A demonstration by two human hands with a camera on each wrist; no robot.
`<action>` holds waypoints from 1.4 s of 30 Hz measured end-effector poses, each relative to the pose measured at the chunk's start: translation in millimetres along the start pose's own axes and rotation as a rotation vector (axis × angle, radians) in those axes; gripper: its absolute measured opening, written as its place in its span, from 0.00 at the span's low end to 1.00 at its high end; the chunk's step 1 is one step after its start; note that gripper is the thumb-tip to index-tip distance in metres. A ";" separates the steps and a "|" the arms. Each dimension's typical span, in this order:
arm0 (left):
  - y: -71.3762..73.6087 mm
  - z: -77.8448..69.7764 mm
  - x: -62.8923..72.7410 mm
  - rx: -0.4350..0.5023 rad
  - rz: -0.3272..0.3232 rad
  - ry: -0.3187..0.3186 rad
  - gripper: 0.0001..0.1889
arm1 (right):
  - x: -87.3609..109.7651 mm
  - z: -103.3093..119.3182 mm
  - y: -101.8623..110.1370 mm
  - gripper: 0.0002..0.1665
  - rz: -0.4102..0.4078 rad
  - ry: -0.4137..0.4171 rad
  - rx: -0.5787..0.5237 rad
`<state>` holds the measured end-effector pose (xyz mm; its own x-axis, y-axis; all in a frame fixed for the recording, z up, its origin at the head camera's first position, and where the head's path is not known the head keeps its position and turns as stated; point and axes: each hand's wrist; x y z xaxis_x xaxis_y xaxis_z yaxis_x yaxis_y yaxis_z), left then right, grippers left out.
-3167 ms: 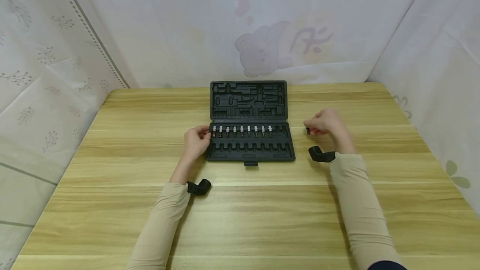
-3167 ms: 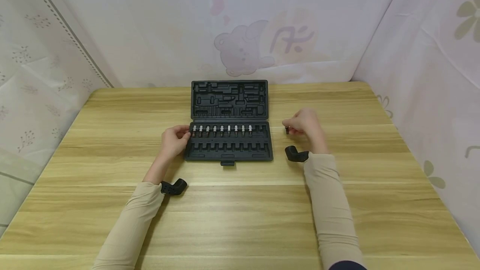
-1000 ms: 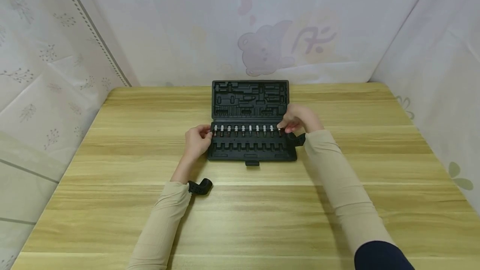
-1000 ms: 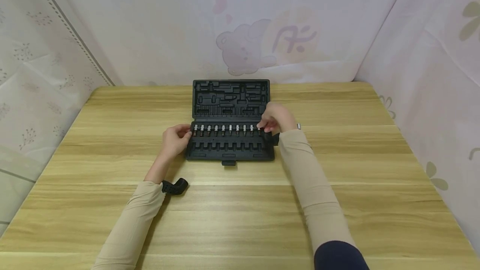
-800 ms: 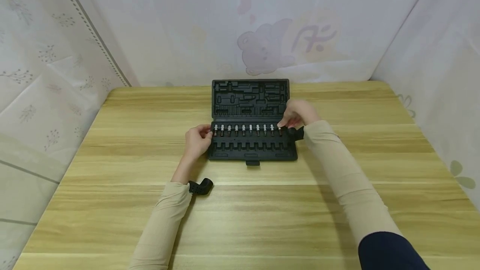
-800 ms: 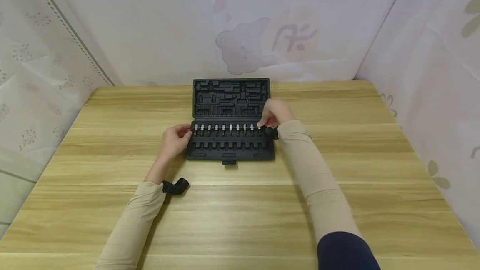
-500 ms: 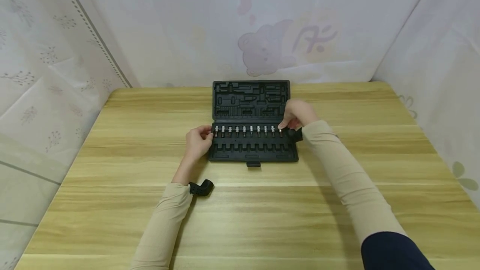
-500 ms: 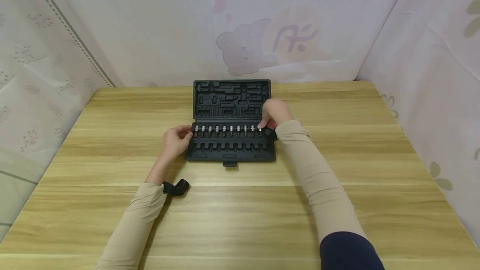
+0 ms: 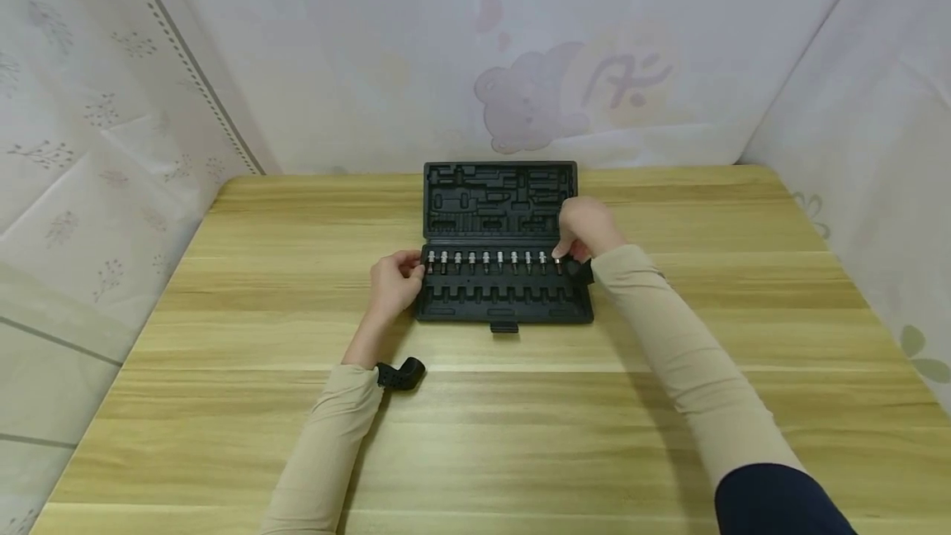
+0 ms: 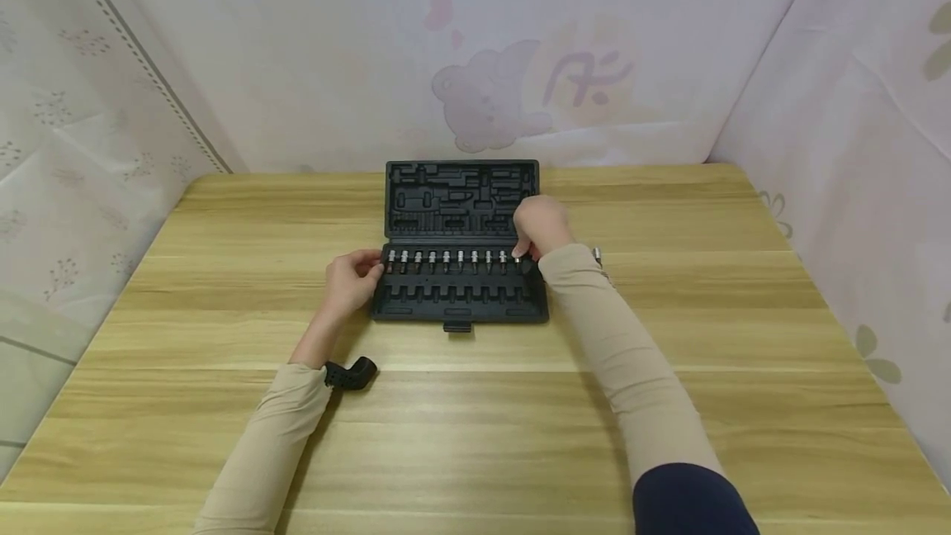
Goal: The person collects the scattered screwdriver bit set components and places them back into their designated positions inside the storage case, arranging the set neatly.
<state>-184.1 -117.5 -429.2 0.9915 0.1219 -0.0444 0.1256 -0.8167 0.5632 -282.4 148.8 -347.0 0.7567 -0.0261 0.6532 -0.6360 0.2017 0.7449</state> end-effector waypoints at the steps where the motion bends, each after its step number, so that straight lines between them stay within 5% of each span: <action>1: 0.2 0.1 0.0 0.000 -0.001 -0.001 0.12 | -0.8 0.5 -0.2 0.26 -0.004 0.010 0.017; 16: 1.0 1.1 -0.8 -0.002 0.002 -0.018 0.12 | -7.7 -11.5 -9.5 0.24 -0.055 0.042 -0.069; 25: 1.8 -0.7 -0.1 0.002 -0.004 -0.022 0.12 | -7.9 -23.8 -16.7 0.18 -0.125 0.085 -0.191; 32: 1.0 0.7 0.5 0.002 -0.009 -0.032 0.12 | 4.4 -37.6 -13.7 0.13 -0.080 0.153 -0.395; 42: 1.6 -1.8 0.7 -0.011 -0.019 -0.048 0.12 | 11.7 -61.1 -10.3 0.15 -0.109 0.192 -0.505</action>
<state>-183.2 -117.7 -426.9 0.9895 0.1094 -0.0948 0.1440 -0.8085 0.5706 -257.7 206.2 -355.4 0.8583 0.0968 0.5039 -0.4364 0.6541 0.6178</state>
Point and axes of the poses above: each hand's wrist, its own x-axis away from the middle knuckle, its own y-axis out of the back of the hand, z = x × y, and after that the axes turned 3 degrees about -x, right-handed
